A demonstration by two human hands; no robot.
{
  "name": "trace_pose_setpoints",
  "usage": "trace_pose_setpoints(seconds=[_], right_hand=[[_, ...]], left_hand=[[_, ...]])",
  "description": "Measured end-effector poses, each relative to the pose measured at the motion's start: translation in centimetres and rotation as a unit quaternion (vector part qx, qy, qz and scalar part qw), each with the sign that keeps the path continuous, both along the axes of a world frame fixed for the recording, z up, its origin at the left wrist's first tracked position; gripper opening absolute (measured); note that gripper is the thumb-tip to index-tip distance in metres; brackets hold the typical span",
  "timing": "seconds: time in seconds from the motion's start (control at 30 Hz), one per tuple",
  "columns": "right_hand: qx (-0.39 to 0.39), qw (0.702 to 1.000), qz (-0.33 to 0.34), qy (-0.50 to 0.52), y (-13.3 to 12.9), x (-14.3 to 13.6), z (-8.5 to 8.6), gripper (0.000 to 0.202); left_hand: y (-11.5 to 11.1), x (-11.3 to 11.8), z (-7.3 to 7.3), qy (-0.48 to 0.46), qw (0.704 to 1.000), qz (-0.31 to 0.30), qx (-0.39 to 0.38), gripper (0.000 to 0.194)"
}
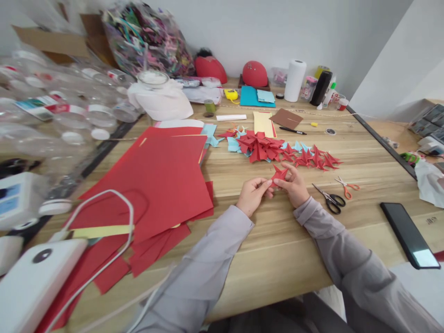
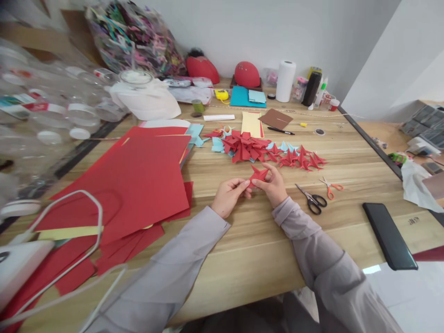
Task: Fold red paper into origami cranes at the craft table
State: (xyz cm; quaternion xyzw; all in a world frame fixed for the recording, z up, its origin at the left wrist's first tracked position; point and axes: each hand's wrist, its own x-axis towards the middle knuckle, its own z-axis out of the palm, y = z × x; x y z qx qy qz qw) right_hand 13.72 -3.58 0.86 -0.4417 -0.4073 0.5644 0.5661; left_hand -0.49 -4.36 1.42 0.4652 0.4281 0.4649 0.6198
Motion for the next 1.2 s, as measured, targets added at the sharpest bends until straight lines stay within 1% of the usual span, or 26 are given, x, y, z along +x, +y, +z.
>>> trace_pose_setpoints(seconds=[0.17,0.3,0.4,0.5,0.73,0.87,1.07,1.13,1.2], right_hand=[[-0.006,1.0,-0.005,0.005,-0.03,-0.02,0.04,0.083],[-0.004,1.0,-0.004,0.011,-0.05,-0.09,-0.02,0.077],[-0.002,1.0,0.001,0.012,-0.05,-0.11,-0.07,0.075],[-0.003,1.0,0.0,0.015,-0.06,-0.12,-0.01,0.077],[-0.011,1.0,0.011,0.019,-0.23,-0.16,0.37,0.077],[-0.006,1.0,0.007,0.013,-0.15,-0.15,0.19,0.075],[-0.008,1.0,-0.002,0.013,0.0,-0.16,-0.04,0.072],[-0.008,1.0,0.001,0.014,-0.03,-0.19,0.04,0.072],[-0.006,1.0,0.001,0.014,-0.07,-0.22,0.12,0.071]], left_hand=[[-0.12,0.09,0.07,0.024,1.0,0.01,0.017,0.041],[-0.11,0.26,0.0,0.023,0.999,0.027,0.028,0.033],[-0.06,0.25,-0.04,0.023,0.999,0.016,0.029,0.031],[-0.01,0.12,-0.02,0.021,0.999,0.008,0.024,0.03],[0.04,-0.03,-0.08,0.004,1.0,-0.007,0.01,0.036],[0.06,0.02,-0.27,0.007,1.0,-0.001,0.007,0.04],[0.12,0.27,-0.24,-0.039,0.999,0.033,0.0,0.039],[0.11,0.29,-0.13,-0.03,0.999,0.026,0.008,0.038],[0.08,0.21,-0.04,-0.011,1.0,0.019,0.017,0.032]])
